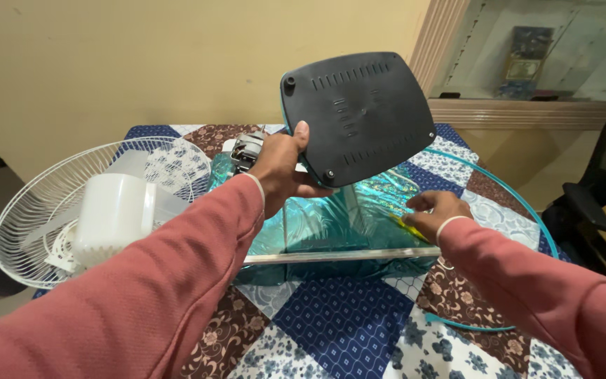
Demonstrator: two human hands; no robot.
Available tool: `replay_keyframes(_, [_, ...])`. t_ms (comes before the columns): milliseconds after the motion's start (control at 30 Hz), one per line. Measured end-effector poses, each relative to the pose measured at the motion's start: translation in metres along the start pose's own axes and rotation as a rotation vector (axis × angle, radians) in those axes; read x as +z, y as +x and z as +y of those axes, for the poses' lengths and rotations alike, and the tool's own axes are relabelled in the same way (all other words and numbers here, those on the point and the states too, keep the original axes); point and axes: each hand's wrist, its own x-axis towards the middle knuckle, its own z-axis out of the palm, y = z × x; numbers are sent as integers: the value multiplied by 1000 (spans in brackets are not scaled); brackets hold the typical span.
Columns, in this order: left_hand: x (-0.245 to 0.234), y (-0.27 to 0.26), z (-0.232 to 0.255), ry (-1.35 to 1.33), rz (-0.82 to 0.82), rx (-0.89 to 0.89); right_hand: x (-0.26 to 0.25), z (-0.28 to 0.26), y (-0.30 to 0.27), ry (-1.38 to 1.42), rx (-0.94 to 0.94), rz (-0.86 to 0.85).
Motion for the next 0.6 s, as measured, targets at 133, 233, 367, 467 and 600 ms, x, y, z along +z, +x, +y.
replay_keyframes(133, [-3, 3, -3, -25, -14, 10, 26, 29, 23, -201, -271, -162])
replay_keyframes(233, [-4, 5, -4, -52, -15, -8, 41, 34, 32, -123, -99, -295])
replay_keyframes(367, [-8, 2, -6, -48, -22, -3, 45, 40, 38, -243, -250, -247])
replay_keyframes(467, [-9, -1, -2, -55, -22, -14, 38, 48, 34, -139, -132, -187])
replay_keyframes(600, [-7, -3, -1, -71, -20, -32, 33, 65, 9, 6, -138, 116])
